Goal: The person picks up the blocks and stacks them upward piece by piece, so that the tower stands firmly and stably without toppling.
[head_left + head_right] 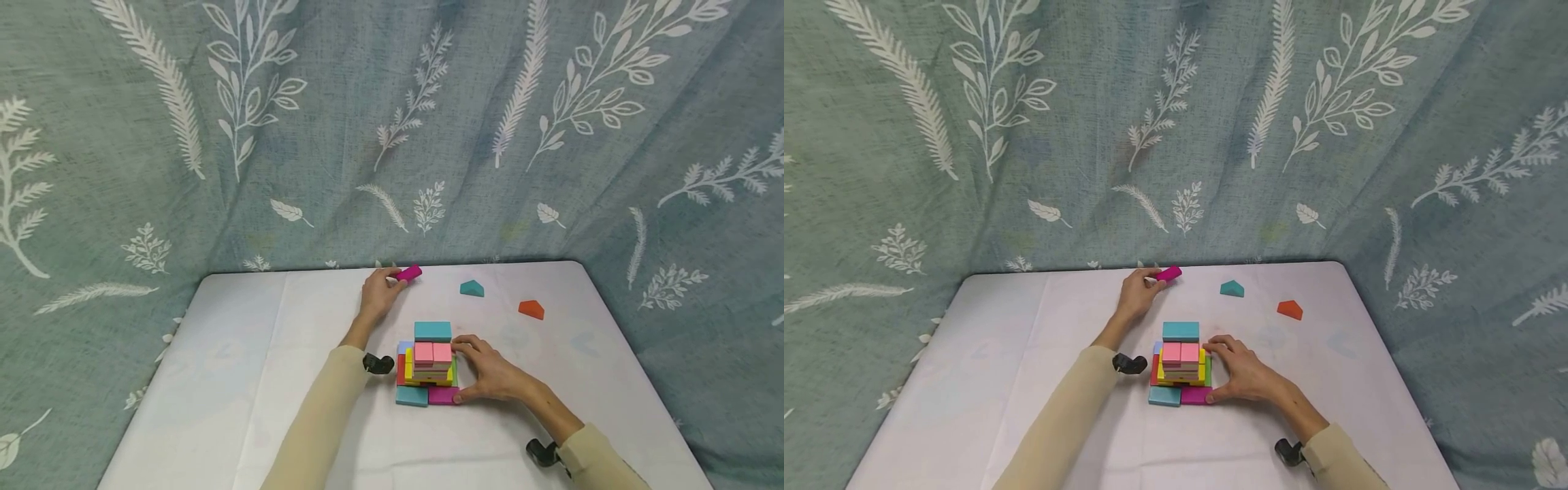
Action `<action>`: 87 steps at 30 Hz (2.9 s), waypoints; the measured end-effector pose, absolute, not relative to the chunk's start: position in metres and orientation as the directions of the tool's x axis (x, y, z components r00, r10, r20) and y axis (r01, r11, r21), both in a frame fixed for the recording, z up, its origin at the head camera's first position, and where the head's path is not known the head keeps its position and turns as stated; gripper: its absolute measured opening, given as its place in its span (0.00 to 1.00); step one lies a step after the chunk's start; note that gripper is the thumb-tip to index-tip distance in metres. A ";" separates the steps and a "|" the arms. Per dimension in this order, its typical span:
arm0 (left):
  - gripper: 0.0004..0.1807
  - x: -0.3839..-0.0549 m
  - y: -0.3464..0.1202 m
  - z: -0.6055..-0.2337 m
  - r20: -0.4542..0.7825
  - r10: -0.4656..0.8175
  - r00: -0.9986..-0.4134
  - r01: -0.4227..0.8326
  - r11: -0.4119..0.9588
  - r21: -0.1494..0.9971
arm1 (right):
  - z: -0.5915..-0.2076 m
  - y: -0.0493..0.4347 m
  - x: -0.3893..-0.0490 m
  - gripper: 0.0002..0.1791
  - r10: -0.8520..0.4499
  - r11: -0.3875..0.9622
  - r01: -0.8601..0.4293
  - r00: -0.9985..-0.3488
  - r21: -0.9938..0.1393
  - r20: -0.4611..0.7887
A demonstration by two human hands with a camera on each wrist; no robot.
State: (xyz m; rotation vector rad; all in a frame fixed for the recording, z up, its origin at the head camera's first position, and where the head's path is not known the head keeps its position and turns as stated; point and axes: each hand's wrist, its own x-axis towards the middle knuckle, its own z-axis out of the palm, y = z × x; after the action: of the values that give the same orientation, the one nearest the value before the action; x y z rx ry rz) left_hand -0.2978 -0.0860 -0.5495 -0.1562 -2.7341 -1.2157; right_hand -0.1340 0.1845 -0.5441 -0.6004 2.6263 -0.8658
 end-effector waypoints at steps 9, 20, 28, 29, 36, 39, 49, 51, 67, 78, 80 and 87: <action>0.18 -0.254 -0.090 -0.506 0.340 0.083 -0.937 0.334 0.504 0.796 | -0.545 0.186 -0.133 0.55 -0.488 0.724 -0.304 -0.860 -0.620 -0.148; 0.19 -0.166 -0.114 -0.468 0.532 0.138 -0.835 0.533 0.437 0.724 | -0.545 0.186 -0.132 0.55 -0.492 0.720 -0.310 -0.859 -0.621 -0.142; 0.18 -0.123 -0.115 -0.465 0.701 0.259 -0.664 0.739 0.365 0.566 | -0.544 0.187 -0.132 0.54 -0.500 0.716 -0.313 -0.853 -0.624 -0.147; 0.17 -0.120 -0.114 -0.467 0.712 0.286 -0.642 0.760 0.365 0.539 | -0.544 0.187 -0.132 0.54 -0.503 0.716 -0.318 -0.853 -0.621 -0.143; 0.14 -0.112 -0.106 -0.481 0.755 0.379 -0.535 0.827 0.415 0.378 | -0.544 0.186 -0.132 0.55 -0.501 0.722 -0.318 -0.853 -0.614 -0.147; 0.13 -0.112 -0.103 -0.483 0.763 0.393 -0.513 0.834 0.440 0.333 | -0.543 0.186 -0.132 0.55 -0.496 0.727 -0.311 -0.855 -0.613 -0.154; 0.12 -0.113 -0.098 -0.481 0.748 0.376 -0.547 0.809 0.467 0.357 | -0.543 0.186 -0.133 0.54 -0.491 0.731 -0.311 -0.857 -0.608 -0.153; 0.12 -0.112 -0.098 -0.480 0.742 0.374 -0.556 0.803 0.474 0.363 | -0.543 0.186 -0.133 0.54 -0.492 0.730 -0.309 -0.857 -0.609 -0.154; 0.14 -0.112 -0.096 -0.480 0.714 0.372 -0.594 0.782 0.476 0.402 | -0.544 0.186 -0.132 0.54 -0.496 0.720 -0.313 -0.856 -0.619 -0.145; 0.23 -0.109 -0.098 -0.481 0.713 0.333 -0.617 0.769 0.447 0.457 | -0.544 0.185 -0.131 0.54 -0.498 0.718 -0.313 -0.855 -0.622 -0.144; 0.28 -0.107 -0.101 -0.483 0.690 0.306 -0.655 0.743 0.424 0.517 | -0.544 0.186 -0.131 0.54 -0.497 0.717 -0.311 -0.855 -0.624 -0.145; 0.45 -0.115 -0.123 -0.507 0.364 0.321 -0.875 0.479 0.454 0.752 | -0.544 0.187 -0.131 0.54 -0.505 0.716 -0.317 -0.850 -0.621 -0.148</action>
State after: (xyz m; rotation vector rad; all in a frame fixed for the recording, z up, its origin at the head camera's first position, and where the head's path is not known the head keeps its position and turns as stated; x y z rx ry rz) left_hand -0.1151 -0.1232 -0.5074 -0.7027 -2.5301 -1.3916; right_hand -0.1311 0.1872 -0.5445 -0.6449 2.6155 -0.8644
